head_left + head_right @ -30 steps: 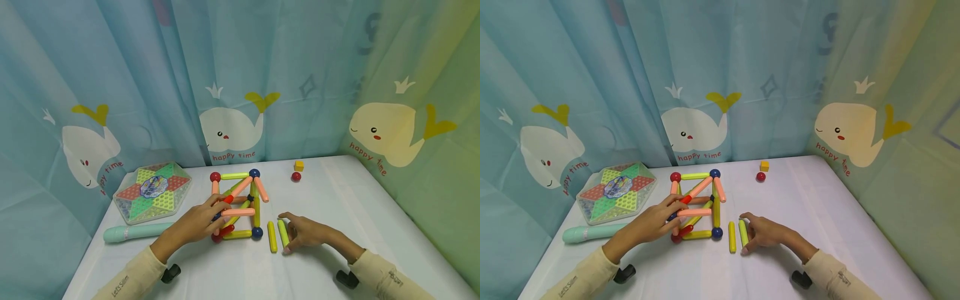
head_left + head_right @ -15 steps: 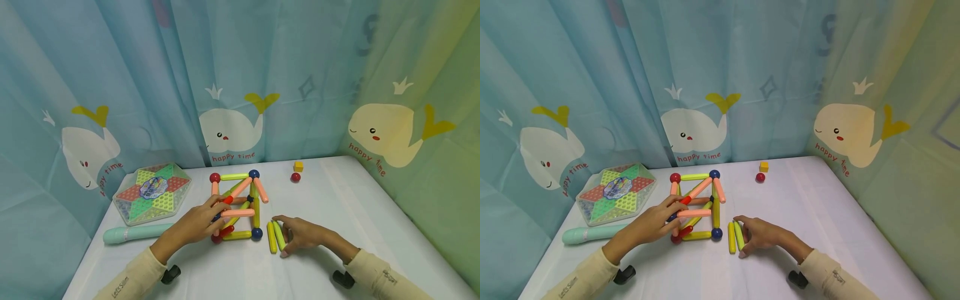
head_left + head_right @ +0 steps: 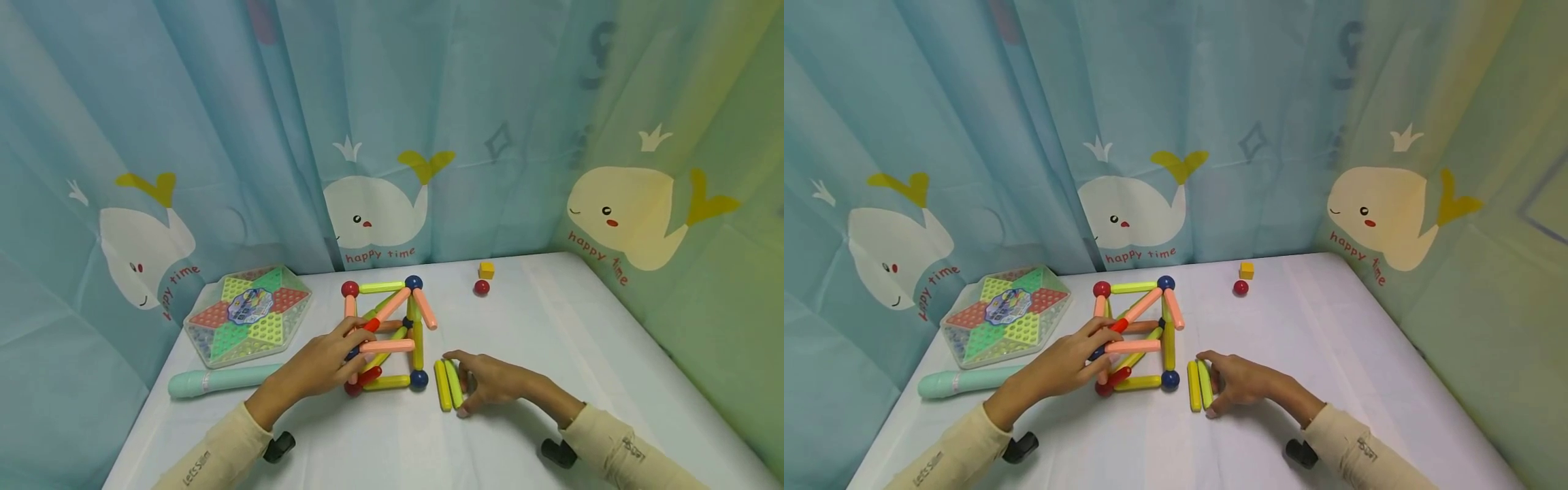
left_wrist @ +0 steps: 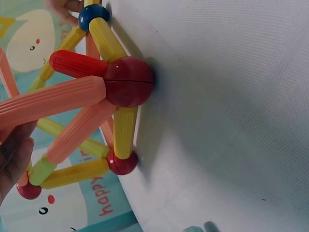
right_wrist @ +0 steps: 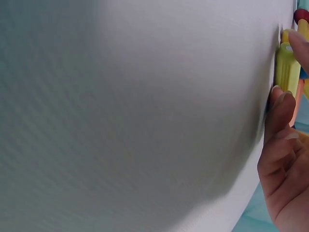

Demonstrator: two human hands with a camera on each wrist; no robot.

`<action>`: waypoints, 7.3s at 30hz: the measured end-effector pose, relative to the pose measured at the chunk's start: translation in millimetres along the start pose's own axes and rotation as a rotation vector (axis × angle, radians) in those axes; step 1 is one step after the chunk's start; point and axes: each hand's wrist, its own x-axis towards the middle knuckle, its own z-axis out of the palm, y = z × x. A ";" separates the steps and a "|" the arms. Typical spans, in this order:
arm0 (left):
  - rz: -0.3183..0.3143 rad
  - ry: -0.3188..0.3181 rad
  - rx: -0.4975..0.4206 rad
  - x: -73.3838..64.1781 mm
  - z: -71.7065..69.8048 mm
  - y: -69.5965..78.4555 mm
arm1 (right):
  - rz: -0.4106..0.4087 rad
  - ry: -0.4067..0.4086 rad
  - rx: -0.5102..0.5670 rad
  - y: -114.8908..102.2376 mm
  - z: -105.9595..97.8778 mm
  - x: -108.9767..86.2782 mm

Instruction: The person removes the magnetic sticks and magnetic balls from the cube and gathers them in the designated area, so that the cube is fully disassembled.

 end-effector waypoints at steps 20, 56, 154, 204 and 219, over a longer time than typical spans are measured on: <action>0.000 0.014 -0.020 -0.4 1.0 0.3 | -0.168 0.135 0.031 -2.5 -19.9 -9.0; -0.004 0.002 -0.026 2.0 0.0 0.1 | 0.047 0.551 0.219 -84.1 -58.1 51.1; 0.057 0.021 -0.010 1.5 2.3 -1.2 | -0.461 0.242 0.268 -95.0 -12.9 29.4; -0.016 0.019 -0.022 -4.8 -0.3 -3.3 | 0.121 0.292 -0.064 22.7 -6.5 -42.3; -0.021 0.020 -0.012 -4.0 0.5 -5.0 | -0.086 0.086 0.046 34.6 -13.1 -23.5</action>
